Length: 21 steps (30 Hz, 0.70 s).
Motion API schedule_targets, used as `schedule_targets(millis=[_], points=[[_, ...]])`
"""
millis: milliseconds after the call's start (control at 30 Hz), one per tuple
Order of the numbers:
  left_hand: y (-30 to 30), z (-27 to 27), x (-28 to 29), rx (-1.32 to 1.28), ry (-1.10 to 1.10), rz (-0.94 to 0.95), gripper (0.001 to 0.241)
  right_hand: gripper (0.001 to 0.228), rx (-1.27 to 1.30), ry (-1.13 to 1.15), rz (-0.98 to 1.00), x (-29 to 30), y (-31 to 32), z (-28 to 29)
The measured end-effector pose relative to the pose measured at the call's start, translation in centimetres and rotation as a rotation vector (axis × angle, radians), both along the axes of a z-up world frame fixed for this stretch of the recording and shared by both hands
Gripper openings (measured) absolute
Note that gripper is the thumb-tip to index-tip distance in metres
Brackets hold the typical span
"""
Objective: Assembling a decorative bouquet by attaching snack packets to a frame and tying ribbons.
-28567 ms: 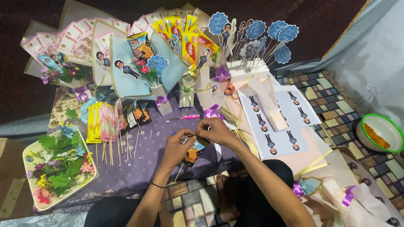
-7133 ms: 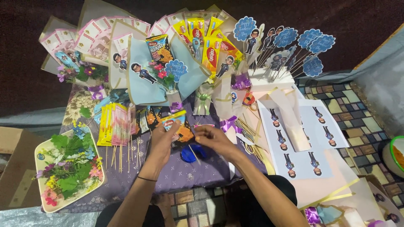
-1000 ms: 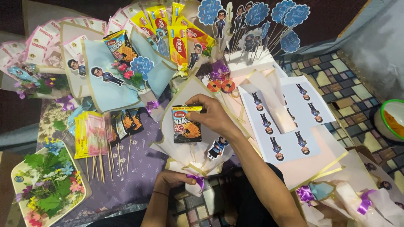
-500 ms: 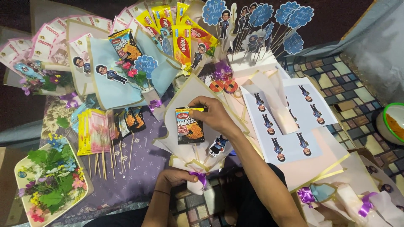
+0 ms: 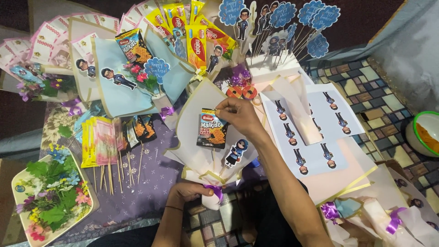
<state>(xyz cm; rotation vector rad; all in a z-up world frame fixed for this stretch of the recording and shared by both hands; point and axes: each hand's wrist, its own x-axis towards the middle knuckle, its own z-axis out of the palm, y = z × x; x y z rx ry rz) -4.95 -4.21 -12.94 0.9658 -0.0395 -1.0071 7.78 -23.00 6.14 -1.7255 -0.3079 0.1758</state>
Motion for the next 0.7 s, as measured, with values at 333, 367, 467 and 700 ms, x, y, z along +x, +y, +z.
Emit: schedule_targets(millis=[333,367,467,700], points=[[0.0,0.0,0.0,0.022,0.005,0.001,0.051,0.009,0.131,0.052,0.029,0.5,-0.5,-1.1],[-0.1,0.5,-0.1,0.007,-0.015,0.026,0.051,0.008,0.132,0.047,0.035,0.5,-0.6,-1.1],[-0.3,1.6,-0.2,-0.017,-0.022,0.068,0.052,0.007,0.139,0.027,0.056,0.5,-0.6,-1.2],[-0.3,1.8,-0.1,-0.034,-0.028,0.055,0.053,0.007,0.102,0.024,0.047,0.5,-0.6,-1.4]])
